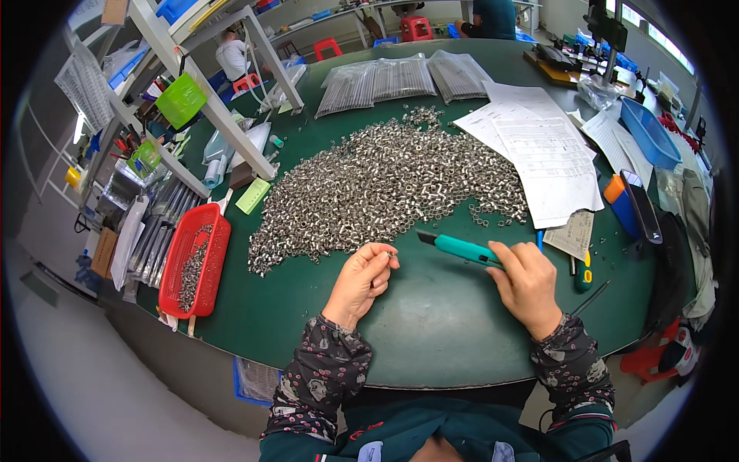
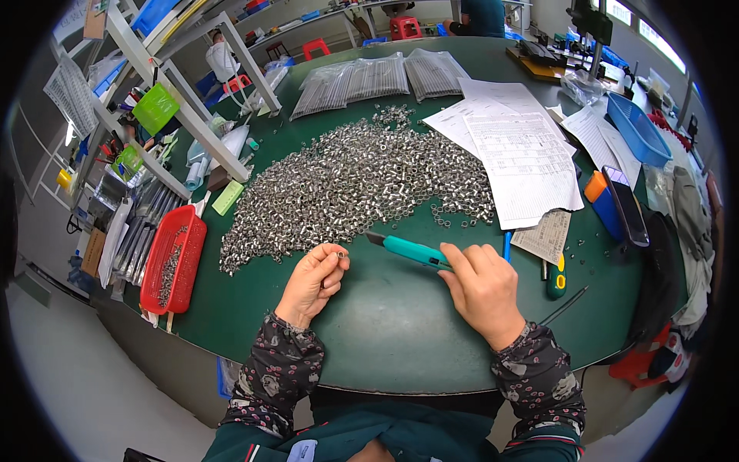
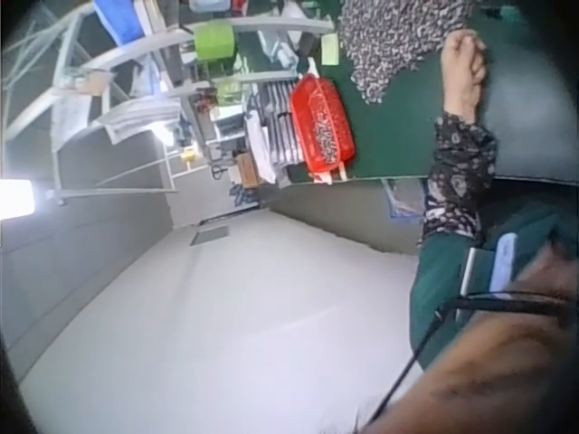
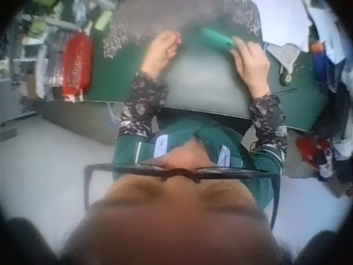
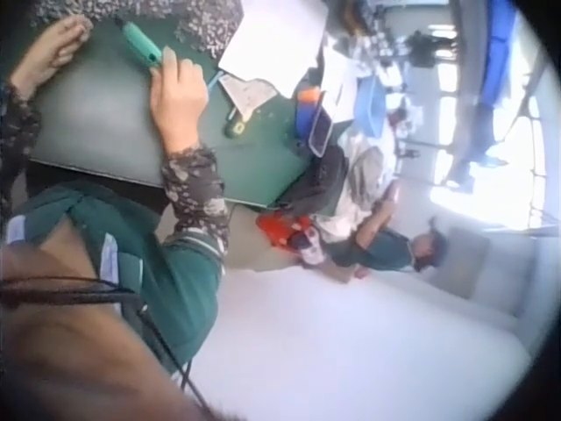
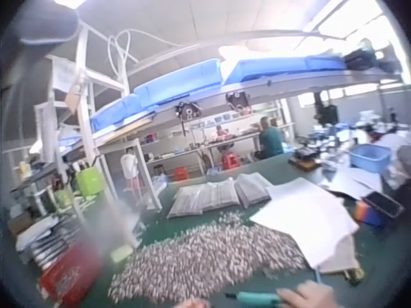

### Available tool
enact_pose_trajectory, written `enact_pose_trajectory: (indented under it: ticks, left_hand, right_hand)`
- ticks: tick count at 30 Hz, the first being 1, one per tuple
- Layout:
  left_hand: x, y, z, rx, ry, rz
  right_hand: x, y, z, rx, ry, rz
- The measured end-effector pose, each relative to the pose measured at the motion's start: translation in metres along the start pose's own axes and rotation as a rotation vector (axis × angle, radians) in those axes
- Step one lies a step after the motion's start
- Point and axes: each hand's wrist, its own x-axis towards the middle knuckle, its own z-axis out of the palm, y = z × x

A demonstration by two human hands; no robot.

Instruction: Sorting and inspecting small metal hardware components at a workbench using a utility knife.

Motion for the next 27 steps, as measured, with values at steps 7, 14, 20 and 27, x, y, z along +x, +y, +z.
enact_pose_trajectory:
  ticks: [7,14,20,27]
  left_hand:
    - [-0.0003,0.0012,0.0071,0.077,0.085,0.062]
    - [0.0010,-0.0006,0.0071,0.157,0.105,0.098]
    - [0.0006,-0.0028,0.0040,0.199,0.120,0.109]
    - [0.0011,-0.0032,0.0046,0.215,0.098,0.107]
  right_hand:
    - [-0.0036,0.0002,0.0028,0.085,-0.054,0.103]
    - [-0.0061,-0.0011,0.0058,0.315,-0.075,0.183]
    - [-0.0059,-0.0014,0.0072,0.382,-0.108,0.168]
    - [-0.0059,-0.0013,0.0061,0.369,-0.120,0.163]
